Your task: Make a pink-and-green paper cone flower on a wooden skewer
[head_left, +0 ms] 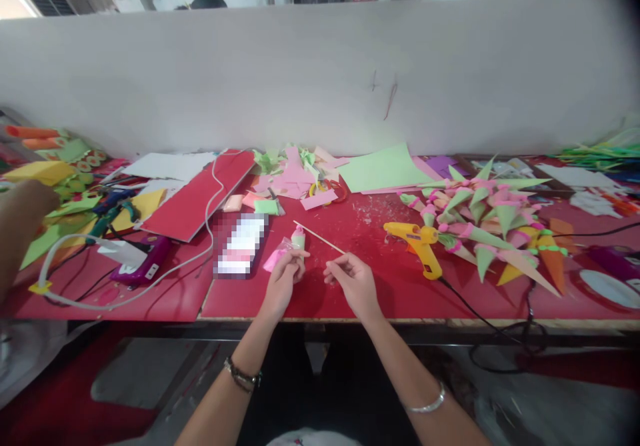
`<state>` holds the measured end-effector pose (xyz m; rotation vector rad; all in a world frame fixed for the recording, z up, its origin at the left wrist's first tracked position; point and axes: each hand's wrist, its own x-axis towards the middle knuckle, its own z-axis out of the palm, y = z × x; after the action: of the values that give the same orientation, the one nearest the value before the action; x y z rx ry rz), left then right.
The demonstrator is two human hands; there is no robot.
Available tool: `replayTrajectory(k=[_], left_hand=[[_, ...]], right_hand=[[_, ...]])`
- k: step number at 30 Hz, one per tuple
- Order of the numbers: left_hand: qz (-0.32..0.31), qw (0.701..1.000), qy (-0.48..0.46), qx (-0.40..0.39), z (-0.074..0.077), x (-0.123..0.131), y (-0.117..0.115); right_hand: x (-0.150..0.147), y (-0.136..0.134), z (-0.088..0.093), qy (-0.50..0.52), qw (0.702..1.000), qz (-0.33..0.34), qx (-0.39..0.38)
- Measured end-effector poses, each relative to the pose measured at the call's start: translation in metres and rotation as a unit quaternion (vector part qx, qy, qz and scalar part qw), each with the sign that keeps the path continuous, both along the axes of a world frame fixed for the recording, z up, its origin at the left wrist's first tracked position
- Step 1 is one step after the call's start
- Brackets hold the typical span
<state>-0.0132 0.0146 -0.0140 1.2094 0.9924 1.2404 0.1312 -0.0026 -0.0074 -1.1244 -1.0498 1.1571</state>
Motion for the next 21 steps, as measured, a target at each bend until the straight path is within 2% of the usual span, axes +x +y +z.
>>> replayTrajectory(k=[6,11,16,21], left_hand=[[0.04,0.998,0.054,0.021,-0.002,0.003,-0.001],[0.086,0.984,0.14,0.071,-0.002,0.0,0.0],[0.142,0.948,0.265,0.104,0.004,-0.005,0.006],[0.14,0.898,0.4,0.117,0.014,-0.002,0.013]], right_hand=[[0.001,0.002,-0.001,0.013,1.0,0.017,-0.005],[0.001,0.0,0.001,0.018,1.0,0.016,-0.008],[0.002,0.002,-0.003,0.005,1.0,0.016,0.004],[0.003,0.003,-0.006,0.01,0.999,0.026,0.016]])
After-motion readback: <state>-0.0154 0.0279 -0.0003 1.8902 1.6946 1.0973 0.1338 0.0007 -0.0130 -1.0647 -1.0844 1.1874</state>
